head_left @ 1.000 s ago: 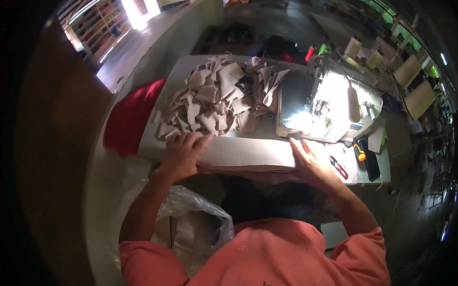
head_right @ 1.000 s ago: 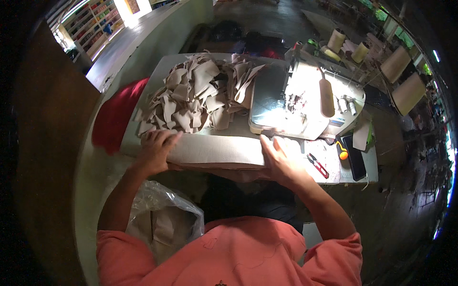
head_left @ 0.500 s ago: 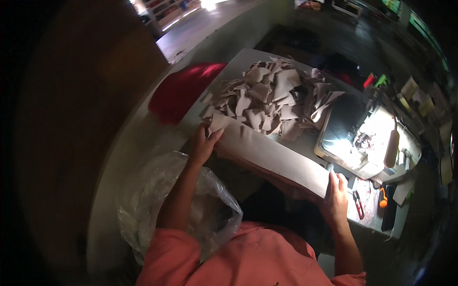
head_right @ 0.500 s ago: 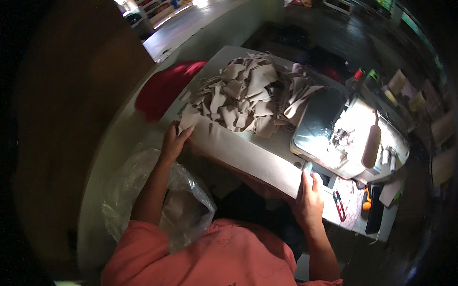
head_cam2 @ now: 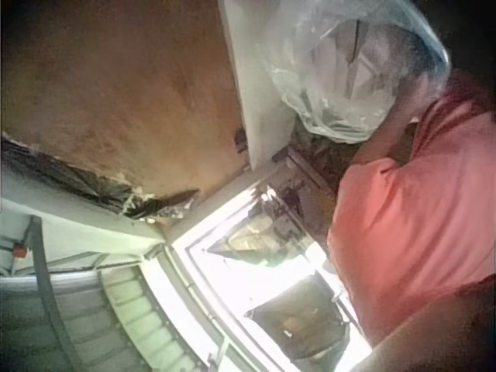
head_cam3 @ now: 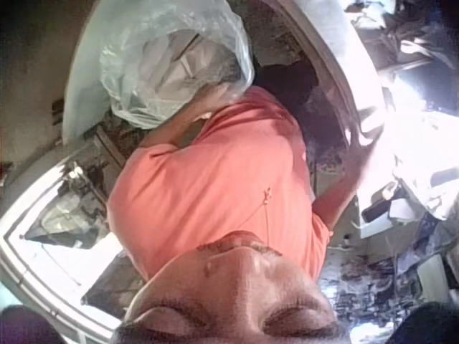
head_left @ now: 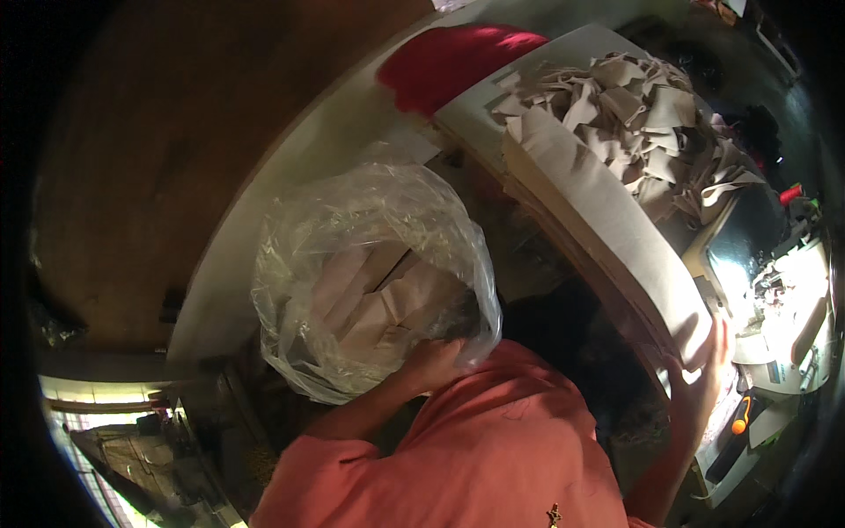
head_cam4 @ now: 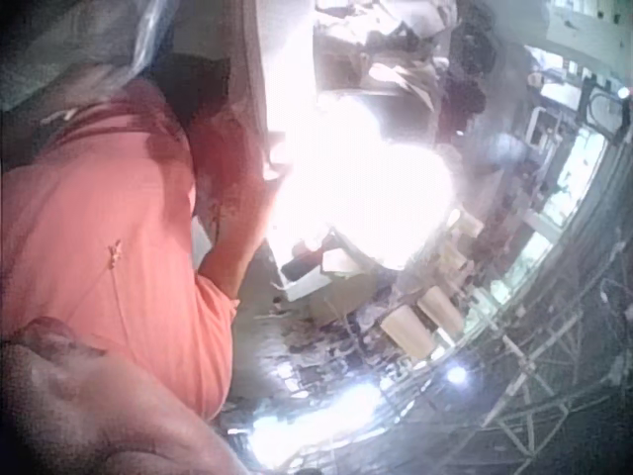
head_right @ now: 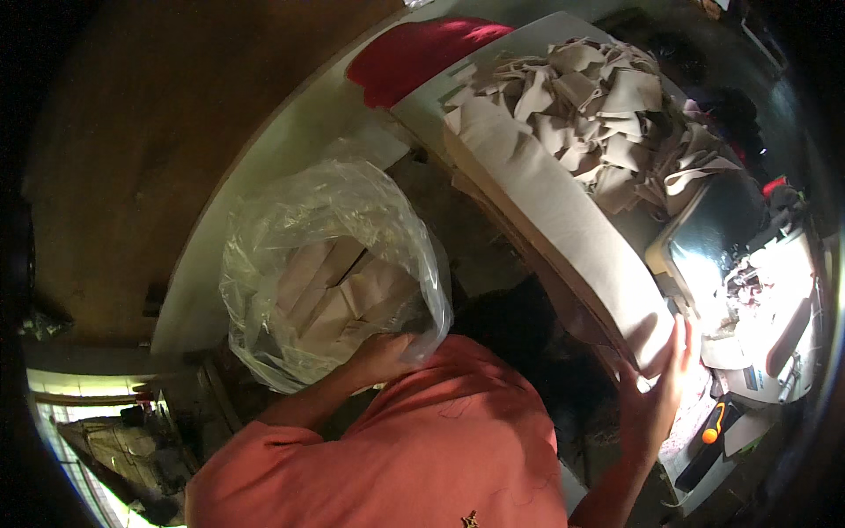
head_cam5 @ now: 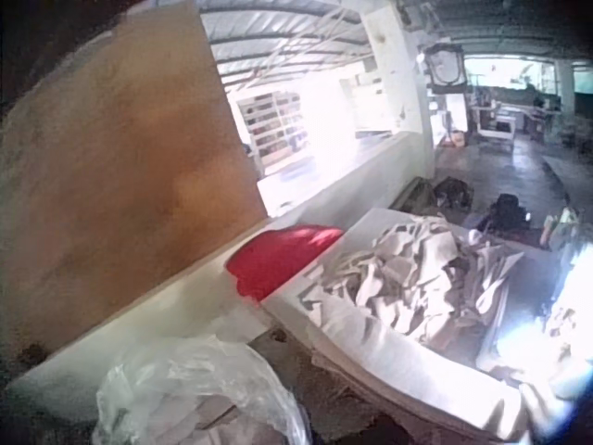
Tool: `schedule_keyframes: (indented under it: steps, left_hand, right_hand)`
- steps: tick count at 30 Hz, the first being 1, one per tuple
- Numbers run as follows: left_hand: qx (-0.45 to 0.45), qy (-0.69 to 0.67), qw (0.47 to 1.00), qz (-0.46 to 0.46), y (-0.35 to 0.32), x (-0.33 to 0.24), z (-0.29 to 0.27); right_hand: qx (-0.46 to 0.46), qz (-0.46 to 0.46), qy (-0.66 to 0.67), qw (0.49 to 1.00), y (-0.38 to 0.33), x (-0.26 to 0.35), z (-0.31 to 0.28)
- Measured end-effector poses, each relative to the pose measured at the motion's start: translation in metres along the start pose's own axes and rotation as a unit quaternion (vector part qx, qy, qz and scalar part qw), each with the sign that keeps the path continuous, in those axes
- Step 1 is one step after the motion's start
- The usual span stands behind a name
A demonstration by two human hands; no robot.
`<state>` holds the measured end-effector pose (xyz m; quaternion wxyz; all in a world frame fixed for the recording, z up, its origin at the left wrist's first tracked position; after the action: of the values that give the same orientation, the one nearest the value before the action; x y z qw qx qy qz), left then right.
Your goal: The person retrieves folded beige fabric pieces from a plastic bag and repeatedly folds them by hand on a worktable. The person handles the fabric one at a time, aligning edges and creasing folds before placing them aside.
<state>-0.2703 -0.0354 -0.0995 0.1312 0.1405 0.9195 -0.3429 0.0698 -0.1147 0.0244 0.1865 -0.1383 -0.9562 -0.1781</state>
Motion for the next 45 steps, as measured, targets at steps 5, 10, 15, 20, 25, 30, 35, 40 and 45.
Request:
schedule_keyframes:
  steps: [5, 10, 15, 20, 25, 30, 35, 40, 45]
  left_hand:
    - [-0.173, -0.153, 0.962, -0.146, -0.015, 0.051, -0.114]
    - [-0.368, -0.128, 0.917, -0.087, -0.056, 0.041, -0.233]
    - [-0.408, -0.279, 0.860, -0.126, -0.047, 0.070, -0.235]
    - [0.008, -0.213, 0.960, 0.181, -0.040, -0.033, -0.137]
    - [-0.278, -0.020, 0.945, 0.173, -0.009, 0.038, -0.245]
    - [-0.366, -0.060, 0.894, -0.253, 0.044, 0.300, -0.257]
    - [-0.243, -0.168, 0.931, -0.213, 0.101, 0.293, -0.165]
    - [-0.119, -0.053, 0.992, -0.001, 0.053, 0.194, -0.061]
    - [-0.016, -0.024, 0.998, -0.060, 0.032, 0.157, -0.046]
  right_hand:
    - [-0.080, -0.045, 0.104, 0.990, -0.011, 0.024, -0.023]
    - [0.019, -0.088, 0.169, 0.982, -0.004, 0.065, -0.009]
    - [0.082, -0.072, 0.213, 0.971, -0.004, 0.066, 0.007]
    - [0.224, -0.039, 0.342, 0.912, 0.023, 0.101, 0.095]
    - [0.391, -0.170, 0.477, 0.769, 0.036, 0.141, 0.252]
    - [0.375, -0.145, 0.491, 0.772, 0.019, 0.163, 0.303]
    - [0.365, -0.096, 0.463, 0.802, 0.039, 0.164, 0.318]
    - [0.429, -0.108, 0.479, 0.759, 0.028, 0.188, 0.301]
    - [0.486, -0.127, 0.507, 0.700, 0.016, 0.215, 0.253]
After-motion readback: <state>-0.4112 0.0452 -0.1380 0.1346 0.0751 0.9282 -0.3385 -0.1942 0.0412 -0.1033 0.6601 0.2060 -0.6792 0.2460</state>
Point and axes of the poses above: each hand's wrist, its own y-axis towards the middle knuckle, its own z-axis out of the palm, x = y × z, the point moved 4 cm from there along y, towards the middle knuckle, and after that the axes turned 10 degrees about -z, right-handed, at the moved point
